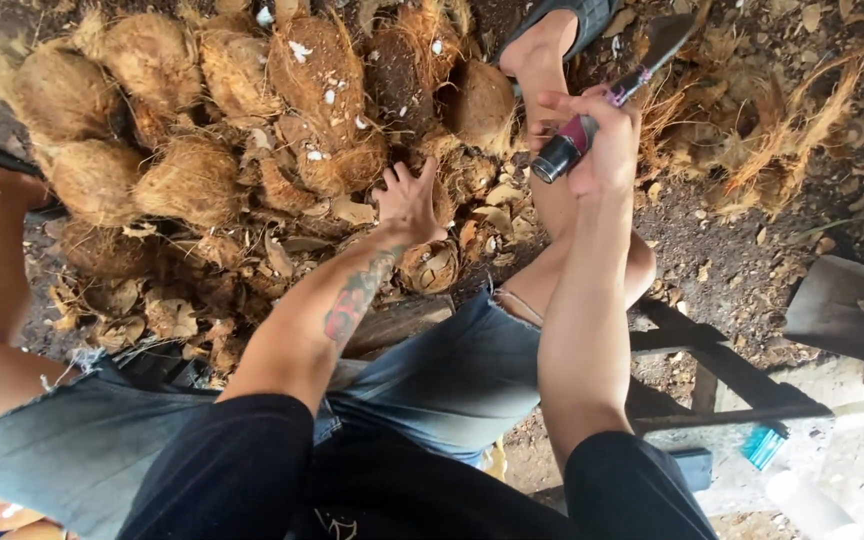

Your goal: The person sits on the ground and uses a large knife to peel the fibrous husk off coconuts. They hold the coconut in one hand and strike or scrape the husk with the knife, placing the peeled coconuts into a blue bin.

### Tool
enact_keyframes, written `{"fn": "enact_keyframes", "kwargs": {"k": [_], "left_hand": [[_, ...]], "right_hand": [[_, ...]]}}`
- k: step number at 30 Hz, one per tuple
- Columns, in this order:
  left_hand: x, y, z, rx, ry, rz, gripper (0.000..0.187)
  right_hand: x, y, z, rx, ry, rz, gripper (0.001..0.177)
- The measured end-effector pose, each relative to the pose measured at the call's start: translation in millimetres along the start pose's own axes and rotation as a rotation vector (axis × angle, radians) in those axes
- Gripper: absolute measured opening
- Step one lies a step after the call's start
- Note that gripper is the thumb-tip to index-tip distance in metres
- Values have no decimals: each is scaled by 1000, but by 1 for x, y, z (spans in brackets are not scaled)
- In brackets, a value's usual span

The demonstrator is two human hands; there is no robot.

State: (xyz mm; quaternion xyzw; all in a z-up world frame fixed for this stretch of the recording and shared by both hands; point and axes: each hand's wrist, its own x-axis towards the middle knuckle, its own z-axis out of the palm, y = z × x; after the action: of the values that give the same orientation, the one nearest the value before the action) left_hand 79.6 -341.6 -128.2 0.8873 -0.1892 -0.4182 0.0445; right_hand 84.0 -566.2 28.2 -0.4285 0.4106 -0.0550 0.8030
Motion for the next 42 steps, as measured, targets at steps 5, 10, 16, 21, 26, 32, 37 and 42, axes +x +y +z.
{"fn": "enact_keyframes", "kwargs": {"k": [5,10,16,21,26,32,37,42], "left_hand": [[-81,-20,-84,-622,-91,7,117],[-125,-130,-63,-1241,-142,274,114],[-209,-221,-51,-2491,-115,79,84],[-228,-261,-11,-2518,247,-22,73],[-211,-290,32,-2385,302,-121,95],[-195,-285,52,-2383,455,-232,94],[-193,-295,37,-2541,570,-107,93],[-161,-328,80,-2584,705,-35,77]], "right_hand": [[-37,19,11,-267,-27,-141,21],[-77,62,16,-433,-168,-304,14],[-161,122,94,-414,-454,-504,15],[-222,201,120,-328,-718,-353,13],[-269,197,159,-333,-879,-329,10],[-307,161,187,-30,-1121,-703,9],[-217,269,130,-288,-1021,-909,14],[-248,262,141,-871,-736,179,12]]}}
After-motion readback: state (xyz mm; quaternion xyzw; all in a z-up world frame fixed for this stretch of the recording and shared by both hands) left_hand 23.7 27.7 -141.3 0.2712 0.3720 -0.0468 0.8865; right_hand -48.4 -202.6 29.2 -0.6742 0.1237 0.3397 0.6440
